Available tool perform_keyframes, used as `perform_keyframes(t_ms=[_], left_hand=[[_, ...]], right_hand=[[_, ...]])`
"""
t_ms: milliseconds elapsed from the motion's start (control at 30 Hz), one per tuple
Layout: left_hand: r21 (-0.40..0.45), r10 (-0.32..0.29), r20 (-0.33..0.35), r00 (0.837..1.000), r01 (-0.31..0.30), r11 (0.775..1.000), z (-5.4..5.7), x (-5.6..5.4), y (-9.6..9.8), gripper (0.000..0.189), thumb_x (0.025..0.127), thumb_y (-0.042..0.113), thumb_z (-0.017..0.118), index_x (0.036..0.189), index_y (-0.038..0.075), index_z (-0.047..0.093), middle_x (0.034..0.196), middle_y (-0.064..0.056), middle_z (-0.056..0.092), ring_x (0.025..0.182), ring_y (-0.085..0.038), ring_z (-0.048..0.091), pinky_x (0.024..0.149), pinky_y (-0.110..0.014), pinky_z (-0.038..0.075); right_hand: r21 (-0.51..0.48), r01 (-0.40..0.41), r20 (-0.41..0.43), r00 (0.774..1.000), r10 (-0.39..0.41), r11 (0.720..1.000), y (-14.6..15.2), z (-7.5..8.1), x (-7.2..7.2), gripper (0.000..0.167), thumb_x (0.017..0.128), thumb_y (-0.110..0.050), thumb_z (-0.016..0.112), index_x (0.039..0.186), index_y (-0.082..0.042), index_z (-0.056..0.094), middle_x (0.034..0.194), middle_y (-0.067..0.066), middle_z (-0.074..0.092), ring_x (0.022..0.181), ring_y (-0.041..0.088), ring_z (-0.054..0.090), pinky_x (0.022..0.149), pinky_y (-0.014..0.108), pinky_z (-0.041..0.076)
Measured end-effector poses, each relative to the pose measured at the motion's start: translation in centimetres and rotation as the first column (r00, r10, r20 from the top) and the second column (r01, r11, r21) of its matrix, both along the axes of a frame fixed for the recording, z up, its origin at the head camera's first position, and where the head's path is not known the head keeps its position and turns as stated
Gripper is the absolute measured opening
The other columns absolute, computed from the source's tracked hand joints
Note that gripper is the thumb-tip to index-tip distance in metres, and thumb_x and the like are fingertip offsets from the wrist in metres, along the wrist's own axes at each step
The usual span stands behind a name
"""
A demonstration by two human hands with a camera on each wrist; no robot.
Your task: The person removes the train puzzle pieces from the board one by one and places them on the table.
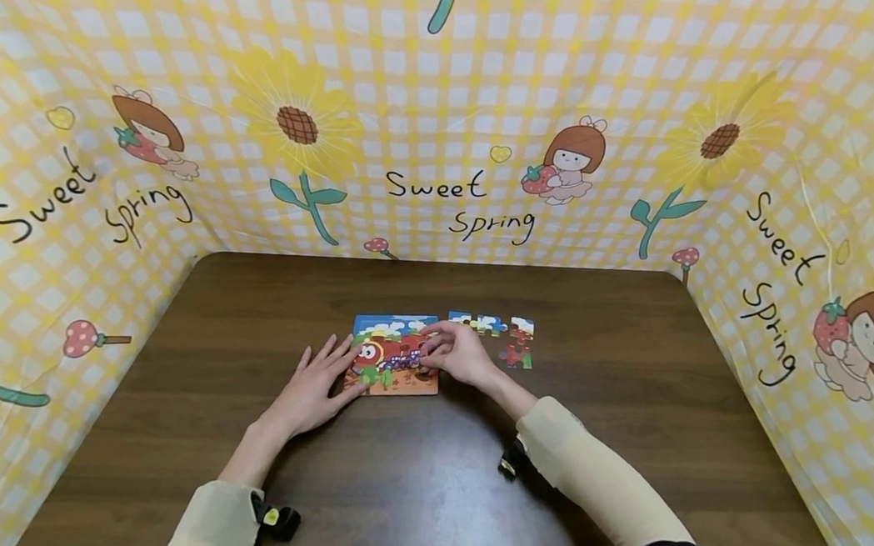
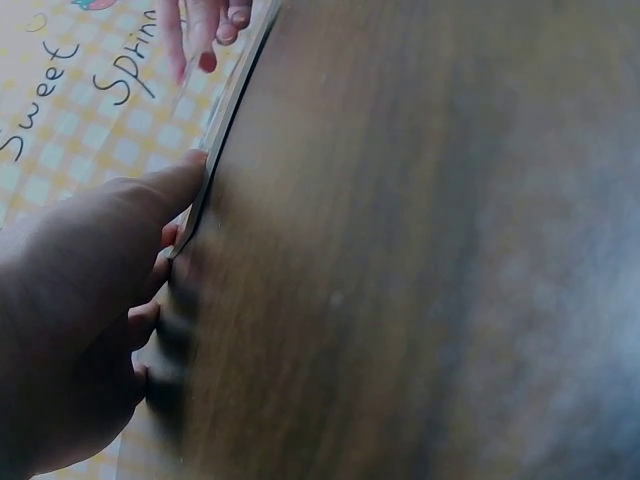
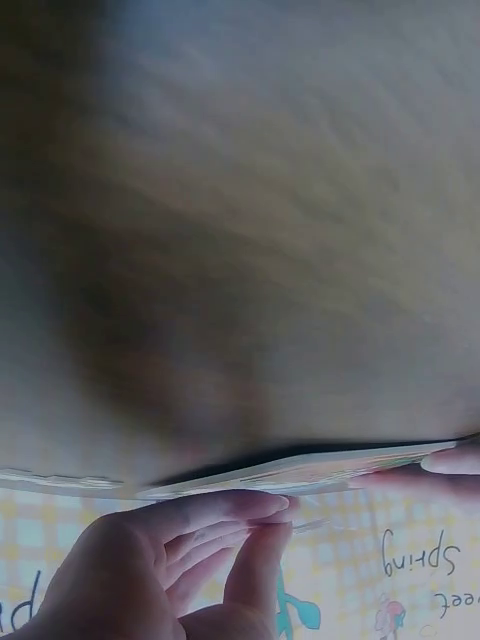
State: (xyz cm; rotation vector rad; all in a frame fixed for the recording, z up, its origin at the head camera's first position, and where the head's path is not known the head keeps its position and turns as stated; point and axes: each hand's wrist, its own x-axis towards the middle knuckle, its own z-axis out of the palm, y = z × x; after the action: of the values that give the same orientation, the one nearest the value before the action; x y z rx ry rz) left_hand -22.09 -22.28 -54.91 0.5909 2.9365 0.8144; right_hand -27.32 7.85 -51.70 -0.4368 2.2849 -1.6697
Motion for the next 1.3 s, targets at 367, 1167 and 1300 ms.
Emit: perform_keyframes(t_ms=[367, 1167, 1300], left_hand=[[-0.038, 0.005, 0.003, 1.000, -0.005, 0.999, 0.7, 0.3, 0.3, 0.079, 0.107, 0.051, 0.069, 0.171, 0.013, 0.042, 0.180, -0.019, 0.033, 0.169, -0.049, 0.021, 0.132, -0.080, 0.009], [-0.052, 0.024, 0.037, 0.999, -0.022, 0.998, 0.9, 0.5, 0.5, 0.078, 0.107, 0.049, 0.069, 0.171, 0.014, 0.041, 0.181, -0.017, 0.032, 0.171, -0.047, 0.019, 0.133, -0.078, 0.008], [-0.051, 0.025, 0.033, 0.999, -0.023, 0.998, 1.0, 0.4, 0.5, 0.078, 0.108, 0.050, 0.068, 0.171, 0.014, 0.041, 0.181, -0.017, 0.032, 0.170, -0.047, 0.019, 0.133, -0.078, 0.008]], right_hand=[[0.033, 0.043, -0.044, 0.998, -0.041, 0.999, 4.0, 0.2, 0.6, 0.046, 0.096, 0.009, 0.077, 0.141, 0.007, 0.068, 0.106, 0.028, 0.079, 0.079, 0.027, 0.082, 0.065, 0.031, 0.064], [0.102, 0.157, -0.119, 0.982, -0.144, 0.982, 10.4, 0.1, 1.6, 0.043, 0.091, 0.012, 0.081, 0.133, 0.010, 0.071, 0.105, 0.031, 0.078, 0.087, 0.024, 0.079, 0.067, 0.017, 0.059], [0.114, 0.170, -0.139, 0.978, -0.153, 0.979, 11.0, 0.3, 1.5, 0.042, 0.090, 0.011, 0.082, 0.131, 0.011, 0.072, 0.107, 0.030, 0.077, 0.088, 0.023, 0.077, 0.071, 0.014, 0.058]])
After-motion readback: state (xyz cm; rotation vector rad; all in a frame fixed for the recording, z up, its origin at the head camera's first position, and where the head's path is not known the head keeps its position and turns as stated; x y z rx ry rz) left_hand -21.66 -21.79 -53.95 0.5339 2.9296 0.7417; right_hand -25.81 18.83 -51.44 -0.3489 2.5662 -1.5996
